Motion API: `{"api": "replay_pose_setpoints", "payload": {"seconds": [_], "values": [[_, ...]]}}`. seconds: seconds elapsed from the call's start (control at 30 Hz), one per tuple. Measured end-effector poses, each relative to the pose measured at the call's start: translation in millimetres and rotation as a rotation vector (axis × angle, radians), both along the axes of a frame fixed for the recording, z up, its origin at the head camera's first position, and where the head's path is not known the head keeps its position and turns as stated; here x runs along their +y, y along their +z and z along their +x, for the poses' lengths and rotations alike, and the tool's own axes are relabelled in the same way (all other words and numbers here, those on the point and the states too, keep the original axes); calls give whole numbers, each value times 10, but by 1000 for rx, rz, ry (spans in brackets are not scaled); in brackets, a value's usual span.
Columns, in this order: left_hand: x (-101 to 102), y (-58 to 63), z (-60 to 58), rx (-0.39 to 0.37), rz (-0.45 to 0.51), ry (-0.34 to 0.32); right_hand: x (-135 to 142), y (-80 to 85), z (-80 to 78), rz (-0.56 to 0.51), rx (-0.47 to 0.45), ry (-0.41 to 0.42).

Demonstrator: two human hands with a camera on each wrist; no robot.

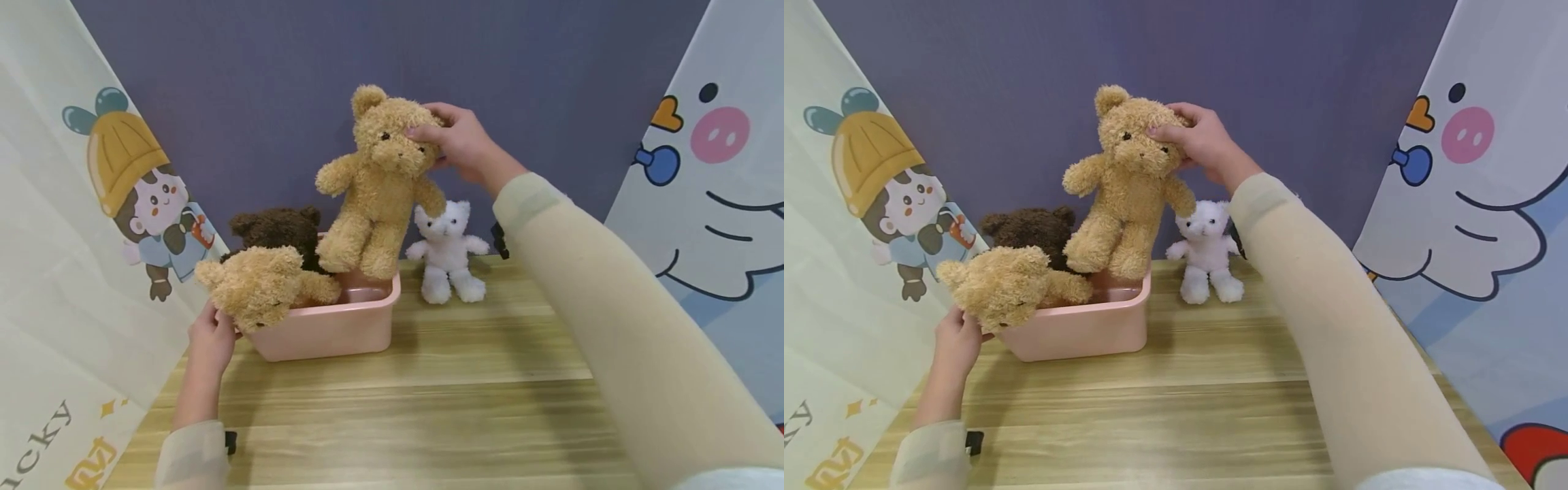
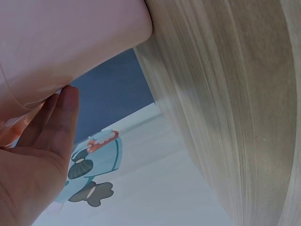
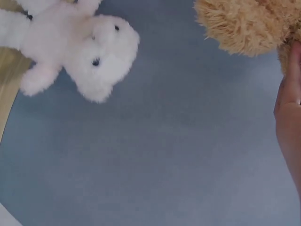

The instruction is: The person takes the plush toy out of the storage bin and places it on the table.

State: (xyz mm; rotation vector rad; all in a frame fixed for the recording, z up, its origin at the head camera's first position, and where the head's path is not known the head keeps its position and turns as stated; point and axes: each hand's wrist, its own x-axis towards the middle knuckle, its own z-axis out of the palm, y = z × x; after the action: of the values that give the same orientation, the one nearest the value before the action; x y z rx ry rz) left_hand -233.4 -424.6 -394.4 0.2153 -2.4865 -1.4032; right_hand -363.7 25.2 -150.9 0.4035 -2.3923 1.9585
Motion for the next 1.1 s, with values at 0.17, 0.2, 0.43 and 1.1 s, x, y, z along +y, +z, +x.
{"api": "replay_pose_setpoints", "payload": {"seconds": [0.17,0.2,0.43,1.1], "values": [[-3,10,-44,17,-16,21,183,139,34,-65,43,-27],[-9,8,-53,20,-21,23,211,150,38,-60,52,-29],[-29,-45,-95,13,-8,20,381,158,48,-23,52,-57],[-144,-5,-92,-11,-4,22,1058,123,163,279,2,-143]]}}
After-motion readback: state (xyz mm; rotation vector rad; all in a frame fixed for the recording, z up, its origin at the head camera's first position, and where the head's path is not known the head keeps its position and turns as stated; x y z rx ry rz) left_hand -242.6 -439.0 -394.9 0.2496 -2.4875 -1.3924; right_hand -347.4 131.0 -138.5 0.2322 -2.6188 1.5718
